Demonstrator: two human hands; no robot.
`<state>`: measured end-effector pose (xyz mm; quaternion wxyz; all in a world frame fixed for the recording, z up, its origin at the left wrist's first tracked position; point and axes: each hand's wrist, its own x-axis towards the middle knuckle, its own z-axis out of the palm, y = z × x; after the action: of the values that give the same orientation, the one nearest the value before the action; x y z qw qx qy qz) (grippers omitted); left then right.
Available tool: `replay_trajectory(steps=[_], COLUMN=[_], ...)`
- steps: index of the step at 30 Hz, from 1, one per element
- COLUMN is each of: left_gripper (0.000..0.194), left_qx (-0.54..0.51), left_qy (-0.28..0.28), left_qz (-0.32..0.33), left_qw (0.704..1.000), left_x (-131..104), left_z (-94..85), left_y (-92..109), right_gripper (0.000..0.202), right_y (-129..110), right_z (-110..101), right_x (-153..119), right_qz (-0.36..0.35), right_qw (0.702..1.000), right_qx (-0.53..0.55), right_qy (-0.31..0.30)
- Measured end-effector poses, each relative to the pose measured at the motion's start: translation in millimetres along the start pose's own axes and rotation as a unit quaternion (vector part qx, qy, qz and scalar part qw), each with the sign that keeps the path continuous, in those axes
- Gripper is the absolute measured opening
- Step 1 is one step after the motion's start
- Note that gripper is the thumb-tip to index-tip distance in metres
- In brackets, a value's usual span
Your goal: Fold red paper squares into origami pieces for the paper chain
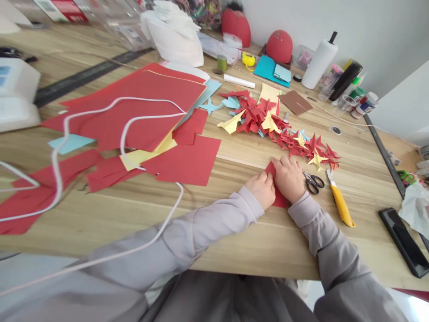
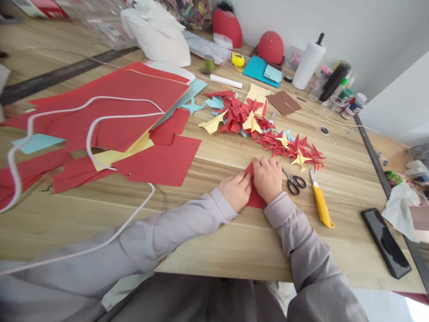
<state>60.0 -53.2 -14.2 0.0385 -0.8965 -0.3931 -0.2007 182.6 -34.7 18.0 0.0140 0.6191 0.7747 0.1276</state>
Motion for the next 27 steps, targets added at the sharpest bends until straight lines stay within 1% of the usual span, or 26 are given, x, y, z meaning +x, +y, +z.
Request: replay_trajectory(steps=[4,6,8,10,13,15,16,18,19,21,24,27], left_gripper=[0.029,0.028,0.026,0.022,0.023,0.022,0.025,0.035,0.040,0.044,0.043,0.041], left_qx=[0.022,0.032,0.018,-0.018,-0.041,-0.064,-0.076,-0.086,-0.080,-0.068,-0.060,-0.052], left_qy=[0.000,0.018,0.036,0.042,0.053,0.059,0.052,0.014,-0.006,-0.042,-0.079,-0.085], left_qz=[0.016,0.019,0.030,0.047,0.010,0.003,0.010,0.030,0.027,0.019,0.004,-0.007], left_qw=[1.000,0.999,0.999,0.998,0.998,0.996,0.996,0.996,0.996,0.997,0.995,0.995], left_x=[0,1,2,5,11,16,18,21,23,24,26,27], left_z=[-1.2,-3.5,-7.5,-11.8,-14.0,-10.8,-8.3,-3.4,-1.8,-0.7,-3.0,-3.4], left_y=[1,1,-3,-9,-24,-35,-41,-49,-52,-56,-57,-56], right_gripper=[0.035,0.033,0.031,0.029,0.029,0.030,0.031,0.034,0.037,0.041,0.040,0.036], right_y=[-1,-2,-4,-7,-10,-11,-11,-12,-13,-15,-17,-21], right_z=[-2,-5,-8,-11,-11,-10,-10,-8,-7,-6,-8,-14], right_x=[-7,-13,-18,-23,-28,-29,-28,-28,-27,-27,-29,-33], right_qz=[-0.019,-0.029,-0.038,-0.045,-0.048,-0.054,-0.057,-0.057,-0.054,-0.044,-0.043,-0.054], right_qw=[1.000,0.999,0.999,0.998,0.998,0.998,0.997,0.997,0.997,0.998,0.997,0.997], right_qx=[0.001,0.007,0.018,0.030,0.033,0.031,0.032,0.037,0.040,0.047,0.055,0.061], right_qy=[0.020,0.021,0.019,0.019,0.026,0.029,0.030,0.032,0.031,0.027,0.016,0.004])
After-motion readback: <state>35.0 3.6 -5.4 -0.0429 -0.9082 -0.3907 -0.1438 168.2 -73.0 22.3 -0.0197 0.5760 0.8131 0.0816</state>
